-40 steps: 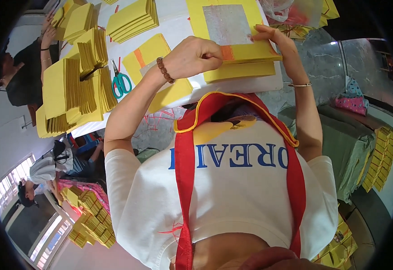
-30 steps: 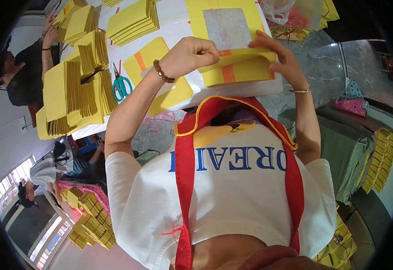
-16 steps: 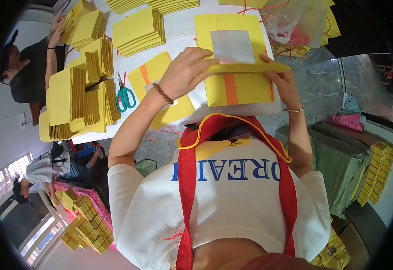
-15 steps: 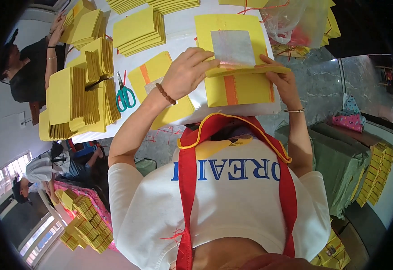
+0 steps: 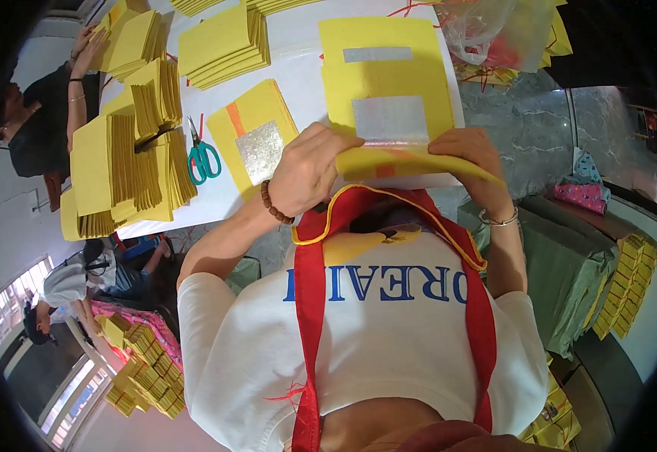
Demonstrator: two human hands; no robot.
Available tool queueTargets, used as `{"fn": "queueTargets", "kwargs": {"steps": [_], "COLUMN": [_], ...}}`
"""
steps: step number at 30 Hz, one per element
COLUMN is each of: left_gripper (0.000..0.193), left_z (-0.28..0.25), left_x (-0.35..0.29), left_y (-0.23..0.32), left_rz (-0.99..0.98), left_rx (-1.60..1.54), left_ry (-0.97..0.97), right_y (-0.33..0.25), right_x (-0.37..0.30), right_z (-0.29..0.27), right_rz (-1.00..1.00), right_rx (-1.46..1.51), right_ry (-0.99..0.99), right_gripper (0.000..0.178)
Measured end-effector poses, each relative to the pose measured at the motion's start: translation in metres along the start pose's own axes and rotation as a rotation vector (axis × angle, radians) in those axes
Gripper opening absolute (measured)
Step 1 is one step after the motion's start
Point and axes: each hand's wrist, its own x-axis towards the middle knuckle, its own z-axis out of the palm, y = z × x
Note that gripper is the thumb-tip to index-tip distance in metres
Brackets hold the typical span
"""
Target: The person is folding and stacking sheets of yellow paper containing silver foil inserts.
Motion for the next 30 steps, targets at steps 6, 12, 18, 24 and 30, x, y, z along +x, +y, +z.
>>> {"fn": "queueTargets", "kwargs": {"steps": [6,12,18,24,30], "left_gripper": [0.02,0.049,0.068,0.069,0.064], "left_z": [0.005,0.02,0.015,0.017,0.018], "left_x": [0.01,0.009,0.011,0.014,0.018], "left_y": [0.0,-0.014,-0.005,-0.007,-0.01], "left_rz": [-0.49,-0.612,-0.624,-0.677,-0.698], "left_rx": [-0.344,-0.705,-0.492,-0.57,-0.585], "left_ry": [0.025,0.22,0.174,0.187,0.163], "right_y": [-0.012,-0.009,-0.005,-0.003,0.004], "right_x": [0.018,0.026,0.027,0.029,0.029], "right_z": [0.016,0.031,0.02,0.026,0.03], "right_rz": [0.587,0.411,0.524,0.572,0.658], "right_rx": [0.491,0.309,0.4,0.422,0.511], "right_ry": [0.29,0.445,0.238,0.326,0.352], "right_gripper": [0.038,0.045,0.032,0.027,0.023]}}
